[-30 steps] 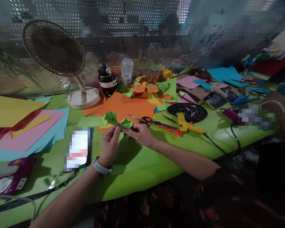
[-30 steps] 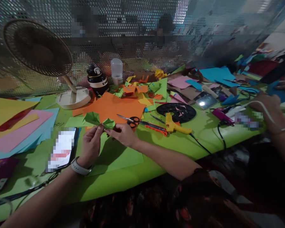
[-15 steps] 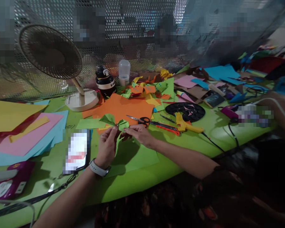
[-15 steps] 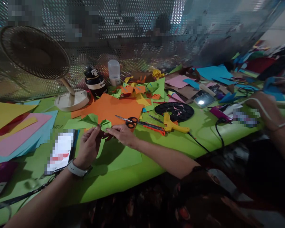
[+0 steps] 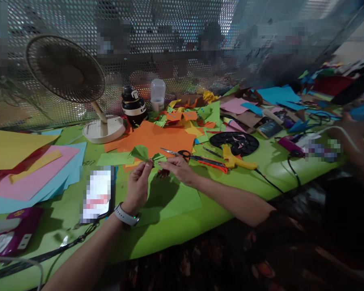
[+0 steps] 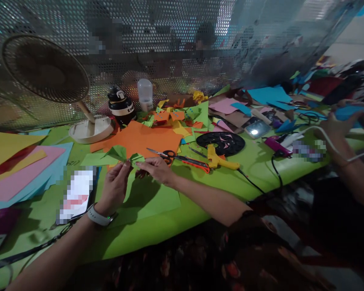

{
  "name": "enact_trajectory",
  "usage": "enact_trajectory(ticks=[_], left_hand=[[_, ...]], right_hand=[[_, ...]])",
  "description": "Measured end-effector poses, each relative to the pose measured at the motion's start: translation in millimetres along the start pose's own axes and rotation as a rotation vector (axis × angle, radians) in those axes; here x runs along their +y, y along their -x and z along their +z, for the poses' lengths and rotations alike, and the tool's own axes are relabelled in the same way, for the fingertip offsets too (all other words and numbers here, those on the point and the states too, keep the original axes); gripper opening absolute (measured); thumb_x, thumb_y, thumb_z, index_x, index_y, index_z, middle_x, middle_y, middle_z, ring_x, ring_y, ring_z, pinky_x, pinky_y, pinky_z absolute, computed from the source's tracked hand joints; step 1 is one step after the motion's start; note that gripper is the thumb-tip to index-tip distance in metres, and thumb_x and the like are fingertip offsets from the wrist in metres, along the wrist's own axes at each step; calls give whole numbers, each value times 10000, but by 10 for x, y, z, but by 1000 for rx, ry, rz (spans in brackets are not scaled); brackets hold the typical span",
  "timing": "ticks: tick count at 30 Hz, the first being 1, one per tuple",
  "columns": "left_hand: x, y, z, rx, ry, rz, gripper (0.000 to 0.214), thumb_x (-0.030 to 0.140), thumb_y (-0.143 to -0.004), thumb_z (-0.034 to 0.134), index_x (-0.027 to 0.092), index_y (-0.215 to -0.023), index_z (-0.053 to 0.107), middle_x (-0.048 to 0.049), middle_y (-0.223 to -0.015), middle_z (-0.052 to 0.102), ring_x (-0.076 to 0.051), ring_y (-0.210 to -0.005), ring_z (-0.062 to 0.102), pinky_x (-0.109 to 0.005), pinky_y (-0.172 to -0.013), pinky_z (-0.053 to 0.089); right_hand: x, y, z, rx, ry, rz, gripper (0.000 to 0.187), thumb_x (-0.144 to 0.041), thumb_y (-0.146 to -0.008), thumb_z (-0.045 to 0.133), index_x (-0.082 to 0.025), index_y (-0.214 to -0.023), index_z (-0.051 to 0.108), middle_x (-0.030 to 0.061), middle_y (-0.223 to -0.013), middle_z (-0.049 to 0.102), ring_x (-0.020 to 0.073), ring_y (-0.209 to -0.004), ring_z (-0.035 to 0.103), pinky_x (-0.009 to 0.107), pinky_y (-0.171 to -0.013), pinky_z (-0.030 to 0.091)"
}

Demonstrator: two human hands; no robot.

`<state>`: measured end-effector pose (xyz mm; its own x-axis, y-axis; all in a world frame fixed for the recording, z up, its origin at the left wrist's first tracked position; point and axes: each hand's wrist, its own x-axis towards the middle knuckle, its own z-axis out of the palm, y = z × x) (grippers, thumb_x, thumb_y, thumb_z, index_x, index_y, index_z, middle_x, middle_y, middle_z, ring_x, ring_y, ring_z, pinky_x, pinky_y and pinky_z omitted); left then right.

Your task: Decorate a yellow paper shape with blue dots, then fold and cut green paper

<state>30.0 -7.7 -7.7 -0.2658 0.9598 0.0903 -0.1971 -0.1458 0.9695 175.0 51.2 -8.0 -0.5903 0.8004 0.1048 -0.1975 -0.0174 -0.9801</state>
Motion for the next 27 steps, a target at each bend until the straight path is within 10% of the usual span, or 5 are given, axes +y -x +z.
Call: enact_trajectory(ticks=[15,27], left_hand=[[27,-67,-53,-20,97,-111,221,376,-759,764,174,-751,675,18,-720,614,-111,-717,567,-226,-721,470],[95,11,-30,-351,-93,-154,228,394,-848,671,173,-796,691,-25,-771,666,-139,-743,601,-235,-648,495]], right_hand=[[-67,0,-103,-25,206,-65,434,-555,-829,640,-173,-658,525,-49,-562,541,72,-461,488,213,-448,402],[-23,9,-81,29,290,-171,413,-508,-898,579,-187,-663,472,-72,-532,432,70,-481,404,217,-461,322]])
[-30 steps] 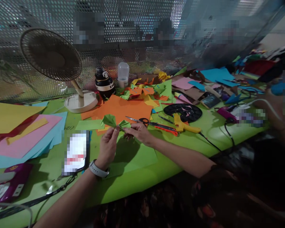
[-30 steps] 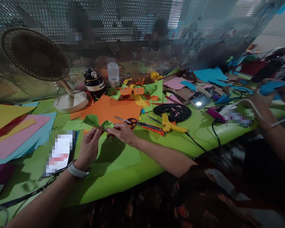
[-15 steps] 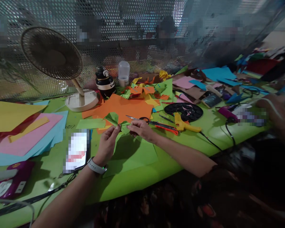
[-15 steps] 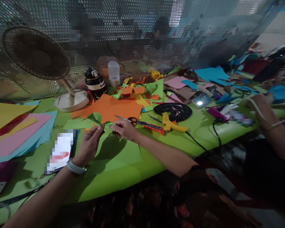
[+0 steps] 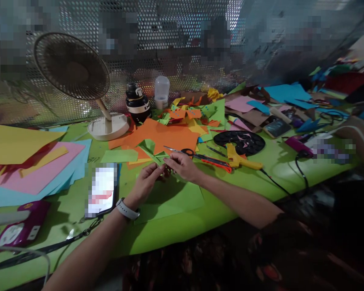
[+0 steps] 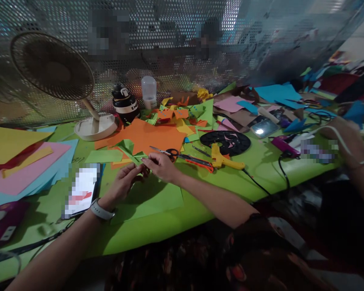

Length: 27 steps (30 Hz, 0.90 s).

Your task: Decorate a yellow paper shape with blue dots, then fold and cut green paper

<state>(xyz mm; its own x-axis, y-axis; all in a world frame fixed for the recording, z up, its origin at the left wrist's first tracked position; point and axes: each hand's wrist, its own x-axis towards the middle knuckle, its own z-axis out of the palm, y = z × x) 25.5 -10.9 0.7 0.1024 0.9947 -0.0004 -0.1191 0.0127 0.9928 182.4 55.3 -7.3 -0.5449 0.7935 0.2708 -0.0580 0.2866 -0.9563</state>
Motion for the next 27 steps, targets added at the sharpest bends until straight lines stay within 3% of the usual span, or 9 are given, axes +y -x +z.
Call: enact_trajectory(ticks=[8,14,18,27], left_hand=[[-18,-18,-2,-11,-55,-11,265,425,-840,671,162,-804,667,-27,-781,653,-134,-728,590,-241,-648,487],[-4,20,-8,-3,33,-64,320,482,-895,573,177,-905,669,-55,-884,673,-182,-838,630,-249,-615,498],[-19,11,5,11,174,-88,428,561,-907,496,167,-875,657,-68,-803,684,-190,-747,645,-277,-582,504],[-37,21,-12,-115,181,-96,277,422,-898,586,155,-884,663,-67,-817,683,-177,-746,651,-276,-595,531]], right_hand=[[7,-14,-25,-16,-14,6,390,-505,-886,590,-194,-682,474,-59,-564,470,88,-517,447,227,-498,357],[-16,-17,-57,25,86,-19,401,-510,-868,611,-201,-669,452,-70,-558,405,84,-509,383,221,-481,330],[-34,2,-17,-42,-62,24,394,-538,-894,556,-205,-712,451,-65,-542,502,92,-481,475,224,-475,378],[-28,4,-16,-71,-185,69,375,-510,-871,610,-198,-712,477,-62,-526,569,75,-427,517,201,-430,367]])
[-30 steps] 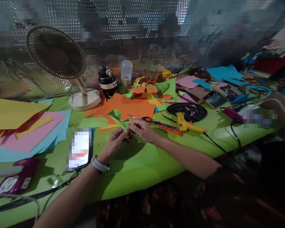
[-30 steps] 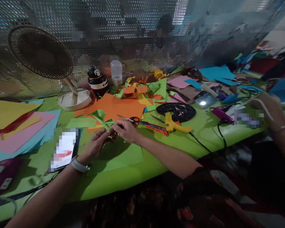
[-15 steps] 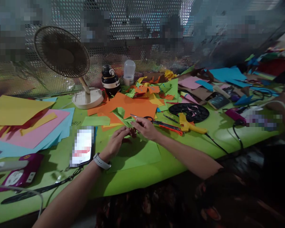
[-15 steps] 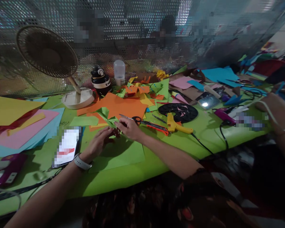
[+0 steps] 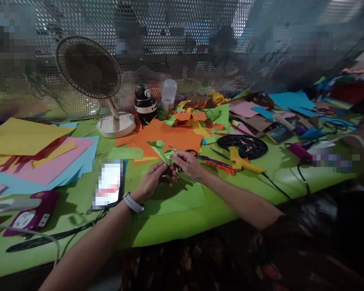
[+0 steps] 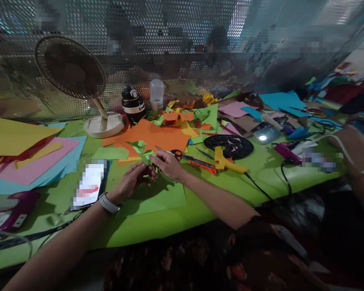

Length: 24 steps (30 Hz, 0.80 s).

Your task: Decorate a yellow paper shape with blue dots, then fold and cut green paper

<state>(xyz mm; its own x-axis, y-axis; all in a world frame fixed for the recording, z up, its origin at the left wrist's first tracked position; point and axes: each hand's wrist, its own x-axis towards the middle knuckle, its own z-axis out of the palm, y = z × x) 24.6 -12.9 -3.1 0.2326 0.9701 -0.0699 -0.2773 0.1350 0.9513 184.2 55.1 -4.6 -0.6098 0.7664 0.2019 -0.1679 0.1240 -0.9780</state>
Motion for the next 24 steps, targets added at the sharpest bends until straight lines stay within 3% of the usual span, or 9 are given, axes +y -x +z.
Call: enact_trajectory(ticks=[14,24], left_hand=[[42,-5,-15,-17,54,-82,253,404,-836,687,154,-855,655,-52,-787,687,-137,-672,632,-207,-507,490],[32,-25,-35,-47,143,-153,257,393,-871,632,139,-868,668,-85,-813,704,-158,-682,637,-214,-448,450]], right_hand=[[21,-19,-20,-18,-68,46,378,-494,-866,629,-186,-714,472,-55,-545,575,74,-440,533,204,-425,357],[15,-2,-6,-54,-86,22,361,-499,-884,609,-193,-754,467,-55,-591,585,79,-453,553,212,-431,395]])
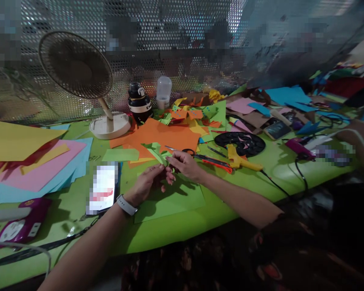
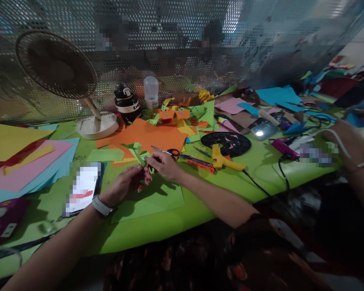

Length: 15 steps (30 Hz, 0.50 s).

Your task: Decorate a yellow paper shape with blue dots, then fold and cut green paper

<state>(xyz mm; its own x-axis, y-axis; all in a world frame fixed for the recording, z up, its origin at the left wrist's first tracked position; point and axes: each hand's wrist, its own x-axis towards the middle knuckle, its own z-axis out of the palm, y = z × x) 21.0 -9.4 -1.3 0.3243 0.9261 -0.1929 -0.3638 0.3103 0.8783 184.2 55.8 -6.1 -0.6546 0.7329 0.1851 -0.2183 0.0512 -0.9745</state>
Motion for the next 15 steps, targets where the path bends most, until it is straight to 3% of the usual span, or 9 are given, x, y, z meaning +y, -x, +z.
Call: enact_trajectory(ticks=[10,15], left_hand=[[2,-4,-35,-14,-84,22,241,393,-862,658,152,-860,652,-54,-793,698,-124,-641,622,-191,-454,415],[-8,2,-33,0,-145,57,259,412,-865,649,154,-849,639,-65,-828,711,-125,-650,627,-188,-457,417]], right_hand=[[50,-4,-52,102,157,-20,392,-521,-855,631,-193,-699,484,-72,-557,461,65,-468,419,210,-433,338],[24,3,-35,104,160,-17,403,-536,-848,633,-193,-701,480,-73,-548,461,66,-464,417,210,-434,346]])
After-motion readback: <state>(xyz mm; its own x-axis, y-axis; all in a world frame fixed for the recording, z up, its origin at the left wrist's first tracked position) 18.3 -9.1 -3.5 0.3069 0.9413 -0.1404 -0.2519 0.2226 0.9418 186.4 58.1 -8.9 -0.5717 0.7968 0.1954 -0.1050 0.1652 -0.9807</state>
